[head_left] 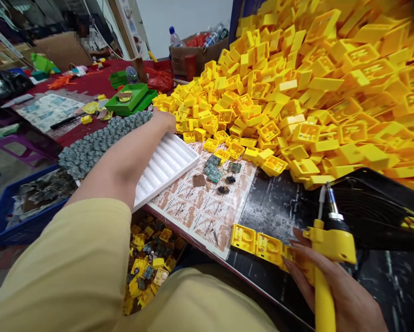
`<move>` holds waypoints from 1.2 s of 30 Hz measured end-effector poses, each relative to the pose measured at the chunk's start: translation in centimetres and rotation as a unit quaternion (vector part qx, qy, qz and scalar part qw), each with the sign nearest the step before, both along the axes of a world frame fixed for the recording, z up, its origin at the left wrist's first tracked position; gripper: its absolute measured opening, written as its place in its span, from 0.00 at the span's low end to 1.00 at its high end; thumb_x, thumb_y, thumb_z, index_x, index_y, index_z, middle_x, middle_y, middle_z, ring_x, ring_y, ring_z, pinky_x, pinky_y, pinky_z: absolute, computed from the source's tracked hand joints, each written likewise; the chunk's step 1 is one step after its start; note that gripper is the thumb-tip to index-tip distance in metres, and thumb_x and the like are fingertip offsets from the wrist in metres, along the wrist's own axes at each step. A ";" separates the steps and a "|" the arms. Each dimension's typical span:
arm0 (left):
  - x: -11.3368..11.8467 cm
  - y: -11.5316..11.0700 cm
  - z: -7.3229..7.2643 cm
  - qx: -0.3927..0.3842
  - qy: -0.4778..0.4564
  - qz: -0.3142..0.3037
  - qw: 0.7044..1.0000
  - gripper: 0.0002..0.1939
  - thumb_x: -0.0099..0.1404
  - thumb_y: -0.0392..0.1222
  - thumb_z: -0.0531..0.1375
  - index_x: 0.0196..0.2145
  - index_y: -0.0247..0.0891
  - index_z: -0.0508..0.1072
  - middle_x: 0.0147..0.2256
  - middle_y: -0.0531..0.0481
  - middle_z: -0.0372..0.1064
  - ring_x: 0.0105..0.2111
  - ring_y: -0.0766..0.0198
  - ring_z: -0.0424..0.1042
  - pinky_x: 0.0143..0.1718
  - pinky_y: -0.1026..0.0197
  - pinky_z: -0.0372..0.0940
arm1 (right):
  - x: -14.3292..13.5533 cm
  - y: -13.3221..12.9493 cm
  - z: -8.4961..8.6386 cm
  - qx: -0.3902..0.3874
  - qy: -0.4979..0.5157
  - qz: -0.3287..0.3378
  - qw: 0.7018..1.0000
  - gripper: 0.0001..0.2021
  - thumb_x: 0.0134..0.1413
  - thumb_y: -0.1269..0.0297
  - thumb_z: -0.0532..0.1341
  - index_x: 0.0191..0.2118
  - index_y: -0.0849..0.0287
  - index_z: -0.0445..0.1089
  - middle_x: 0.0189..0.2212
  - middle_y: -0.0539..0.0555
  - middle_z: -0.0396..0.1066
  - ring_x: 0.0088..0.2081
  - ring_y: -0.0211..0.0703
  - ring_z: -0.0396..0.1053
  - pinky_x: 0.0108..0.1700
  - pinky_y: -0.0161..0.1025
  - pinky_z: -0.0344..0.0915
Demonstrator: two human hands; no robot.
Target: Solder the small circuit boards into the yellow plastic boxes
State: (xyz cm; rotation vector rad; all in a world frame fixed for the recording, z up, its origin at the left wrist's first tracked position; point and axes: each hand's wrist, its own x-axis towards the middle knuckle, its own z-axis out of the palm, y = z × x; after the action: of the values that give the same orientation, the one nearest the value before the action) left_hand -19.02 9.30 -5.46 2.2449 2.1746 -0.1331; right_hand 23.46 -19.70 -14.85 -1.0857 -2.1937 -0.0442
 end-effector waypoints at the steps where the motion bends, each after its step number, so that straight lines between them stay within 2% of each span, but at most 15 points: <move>1: -0.2 -0.3 0.0 0.028 0.002 0.026 0.999 0.24 0.57 0.61 0.60 0.36 0.36 0.77 0.38 0.39 0.76 0.51 0.41 0.67 0.56 0.35 0.49 | 0.0 0.0 0.0 -0.004 0.002 -0.003 1.000 0.14 0.66 0.61 0.57 0.52 0.64 0.64 0.52 0.63 0.69 0.44 0.46 0.75 0.39 0.38 0.72; 5: -0.9 -3.5 1.7 0.169 -0.037 0.105 0.979 0.32 0.70 0.65 0.40 0.41 0.37 0.71 0.36 0.48 0.73 0.49 0.58 0.63 0.48 0.48 0.53 | 0.1 0.1 0.1 0.004 0.005 -0.013 1.000 0.14 0.65 0.62 0.58 0.52 0.63 0.64 0.53 0.63 0.69 0.46 0.48 0.74 0.39 0.40 0.71; 7: -0.5 -5.8 2.8 0.223 -0.076 0.094 0.967 0.34 0.72 0.62 0.30 0.41 0.40 0.68 0.33 0.52 0.69 0.44 0.64 0.61 0.41 0.53 0.54 | 0.1 0.1 0.3 0.009 0.013 -0.011 1.000 0.16 0.62 0.64 0.62 0.53 0.61 0.65 0.51 0.61 0.71 0.44 0.47 0.75 0.39 0.40 0.71; 9: 1.3 -8.2 3.3 0.241 -0.114 0.046 0.963 0.36 0.71 0.64 0.28 0.38 0.42 0.67 0.33 0.53 0.67 0.38 0.65 0.60 0.37 0.55 0.56 | -0.3 -0.1 0.8 0.003 0.033 0.000 0.999 0.18 0.60 0.67 0.63 0.55 0.59 0.65 0.47 0.57 0.74 0.41 0.45 0.75 0.39 0.38 0.72; 12: 6.7 -12.4 2.7 0.169 -0.174 -0.091 0.966 0.32 0.69 0.70 0.39 0.34 0.44 0.70 0.29 0.53 0.68 0.32 0.67 0.61 0.33 0.58 0.59 | -1.7 -0.2 2.2 -0.038 0.128 0.028 0.991 0.21 0.58 0.75 0.62 0.57 0.54 0.66 0.41 0.50 0.76 0.35 0.38 0.76 0.39 0.34 0.73; 14: 11.1 -15.5 1.9 0.031 -0.208 -0.265 0.941 0.26 0.72 0.60 0.44 0.36 0.39 0.72 0.25 0.52 0.68 0.29 0.66 0.64 0.31 0.60 0.57 | -3.0 0.0 3.2 -0.066 0.148 0.027 0.987 0.22 0.59 0.75 0.61 0.58 0.52 0.64 0.42 0.48 0.76 0.37 0.37 0.76 0.41 0.32 0.73; 15: 13.1 -17.0 1.5 -0.016 -0.205 -0.313 0.927 0.22 0.72 0.56 0.47 0.35 0.38 0.72 0.25 0.52 0.67 0.28 0.66 0.65 0.31 0.60 0.57 | -3.6 0.2 3.6 -0.076 0.154 0.028 0.985 0.19 0.60 0.73 0.61 0.56 0.52 0.65 0.45 0.49 0.75 0.41 0.38 0.75 0.44 0.33 0.74; 17: 16.4 -19.6 1.0 -0.076 -0.202 -0.368 0.904 0.16 0.70 0.48 0.51 0.33 0.36 0.72 0.23 0.52 0.66 0.28 0.65 0.67 0.31 0.61 0.57 | -4.6 0.4 4.2 -0.107 0.159 0.035 0.981 0.19 0.58 0.62 0.66 0.54 0.55 0.65 0.50 0.53 0.72 0.44 0.42 0.75 0.46 0.37 0.75; 18: 17.4 -20.6 0.9 -0.093 -0.218 -0.372 0.897 0.13 0.70 0.46 0.52 0.34 0.36 0.72 0.23 0.52 0.66 0.28 0.65 0.67 0.32 0.61 0.57 | -4.9 0.4 4.4 -0.109 0.169 0.033 0.979 0.19 0.57 0.60 0.66 0.52 0.55 0.65 0.48 0.53 0.73 0.42 0.42 0.75 0.44 0.37 0.75; 20: 18.2 -21.9 0.7 -0.124 -0.307 -0.343 0.879 0.11 0.69 0.45 0.54 0.40 0.37 0.72 0.24 0.53 0.66 0.27 0.66 0.69 0.31 0.63 0.60 | -5.0 0.1 4.5 -0.103 0.192 0.017 0.976 0.17 0.56 0.61 0.66 0.49 0.56 0.64 0.41 0.51 0.73 0.37 0.39 0.76 0.39 0.35 0.76; 22: 17.8 -22.5 0.5 -0.162 -0.437 -0.274 0.841 0.14 0.68 0.46 0.56 0.48 0.39 0.69 0.30 0.52 0.69 0.28 0.67 0.70 0.30 0.64 0.64 | -4.7 -0.3 4.4 -0.077 0.208 -0.009 0.975 0.14 0.56 0.67 0.66 0.47 0.55 0.63 0.37 0.49 0.72 0.34 0.37 0.75 0.36 0.32 0.74; 27: 16.4 -24.3 -1.2 -0.218 -0.681 -0.093 0.693 0.25 0.57 0.40 0.66 0.52 0.43 0.65 0.44 0.49 0.69 0.31 0.68 0.74 0.35 0.61 0.73 | -3.5 -1.0 3.2 0.044 0.152 -0.042 0.987 0.20 0.51 0.73 0.69 0.48 0.55 0.65 0.36 0.50 0.74 0.33 0.40 0.75 0.37 0.34 0.73; 31: 17.6 -26.9 -3.1 -0.189 -0.786 0.024 0.588 0.25 0.54 0.36 0.67 0.48 0.42 0.64 0.41 0.54 0.67 0.30 0.70 0.75 0.36 0.61 0.75 | -3.1 -1.1 2.8 0.105 0.095 -0.049 0.989 0.21 0.49 0.75 0.69 0.49 0.57 0.66 0.35 0.52 0.76 0.32 0.42 0.76 0.36 0.35 0.73; 34: 18.5 -28.2 -4.0 -0.273 -0.825 0.117 0.482 0.28 0.51 0.37 0.71 0.48 0.41 0.65 0.39 0.54 0.69 0.31 0.67 0.77 0.35 0.63 0.74 | -3.1 -1.1 2.9 0.137 0.064 -0.043 0.988 0.23 0.47 0.77 0.69 0.49 0.57 0.65 0.36 0.52 0.76 0.33 0.43 0.76 0.35 0.36 0.73; 36: 18.9 -28.6 -4.5 -0.330 -0.826 0.144 0.433 0.30 0.49 0.40 0.73 0.48 0.39 0.68 0.36 0.52 0.73 0.34 0.65 0.77 0.37 0.61 0.74 | -3.3 -1.1 3.0 0.140 0.065 -0.032 0.988 0.24 0.46 0.78 0.70 0.48 0.55 0.65 0.36 0.51 0.77 0.34 0.44 0.76 0.36 0.36 0.73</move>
State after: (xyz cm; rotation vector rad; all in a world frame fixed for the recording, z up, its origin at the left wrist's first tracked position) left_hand -0.12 -19.27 -9.96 0.5187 0.8206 0.7369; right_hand 20.17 -20.81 -11.84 -0.9719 -1.9651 -0.2921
